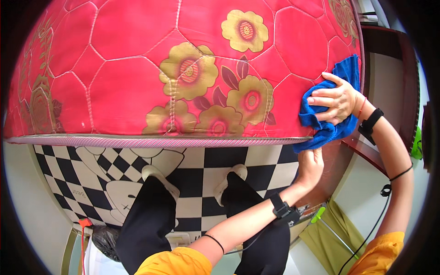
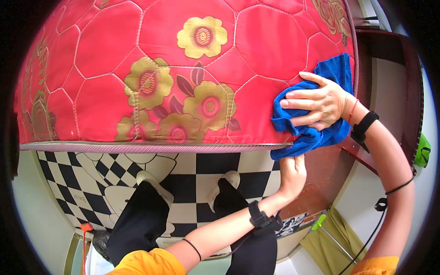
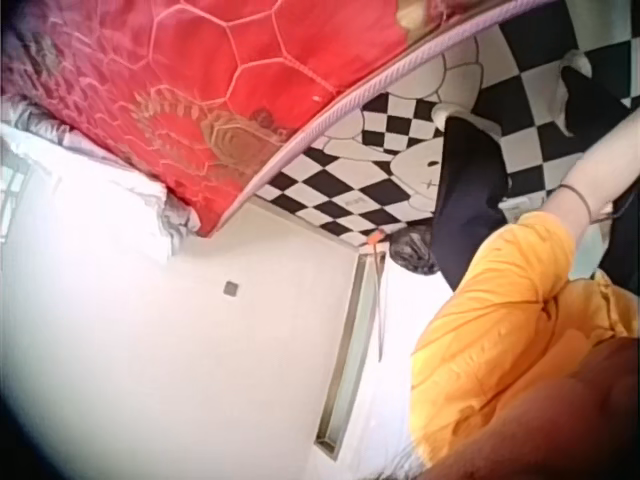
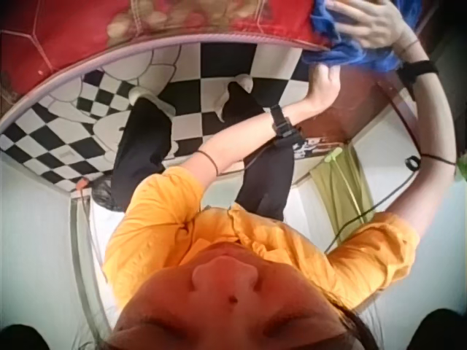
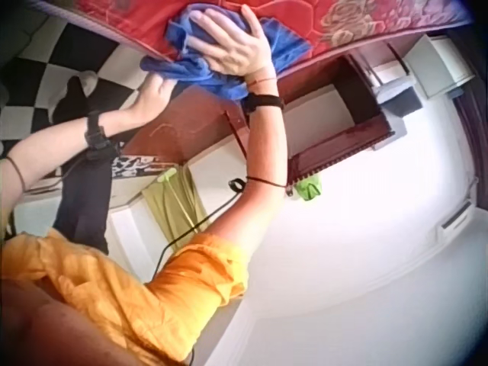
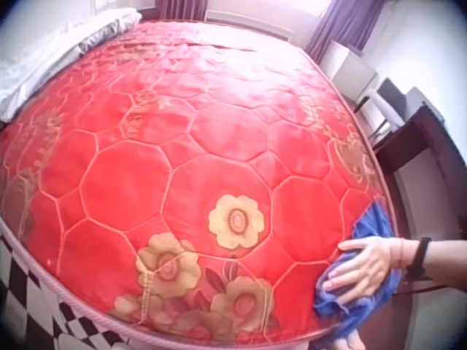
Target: The recorder is wiping the bed frame and the wall using a blue cloth.
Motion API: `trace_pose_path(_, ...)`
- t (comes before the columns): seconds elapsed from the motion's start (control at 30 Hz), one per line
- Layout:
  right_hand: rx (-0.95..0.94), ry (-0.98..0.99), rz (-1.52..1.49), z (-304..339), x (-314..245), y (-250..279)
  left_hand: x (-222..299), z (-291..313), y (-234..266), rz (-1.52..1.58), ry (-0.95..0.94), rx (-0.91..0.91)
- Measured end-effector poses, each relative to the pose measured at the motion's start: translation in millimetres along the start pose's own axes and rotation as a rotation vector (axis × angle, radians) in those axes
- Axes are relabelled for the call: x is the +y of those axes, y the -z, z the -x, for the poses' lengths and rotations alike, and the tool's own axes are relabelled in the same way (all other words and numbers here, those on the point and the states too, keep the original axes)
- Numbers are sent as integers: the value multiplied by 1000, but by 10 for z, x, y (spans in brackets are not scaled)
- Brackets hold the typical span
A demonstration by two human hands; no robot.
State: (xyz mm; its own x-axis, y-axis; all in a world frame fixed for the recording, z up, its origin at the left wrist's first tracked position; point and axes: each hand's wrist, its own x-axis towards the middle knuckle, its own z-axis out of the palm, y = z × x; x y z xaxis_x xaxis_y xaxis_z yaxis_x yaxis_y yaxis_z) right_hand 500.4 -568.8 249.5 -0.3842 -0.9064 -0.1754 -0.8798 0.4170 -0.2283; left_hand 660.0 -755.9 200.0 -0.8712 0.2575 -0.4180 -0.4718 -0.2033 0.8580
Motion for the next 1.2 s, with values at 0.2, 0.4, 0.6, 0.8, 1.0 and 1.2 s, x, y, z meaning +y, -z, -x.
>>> trace_pose_path(0.2, 60, -2, 81, -10, -29, -66, 0, -34, 34, 157, -29, -38)
trace_pose_path(0.4, 88, -51, 250, -24, -149, 31, 53, -55, 315, 526, 88, -138)
trace_pose_path(0.6, 17, -339, 515, -117, -608, 190, 59, -283, 654, 625, 213, -439)
trace_pose_path(0.8, 295, -544, 657, -663, -1070, 126, 501, -618, 1089, 215, 332, -526)
trace_pose_path(1.0, 592, -953, 555, -1017, -1679, 380, 984, -853, 1992, -486, -169, -1003)
trace_pose_path(1.2, 993, -642, 117, -1766, -2009, 452, 2191, -774, 3258, -616, -932, -986)
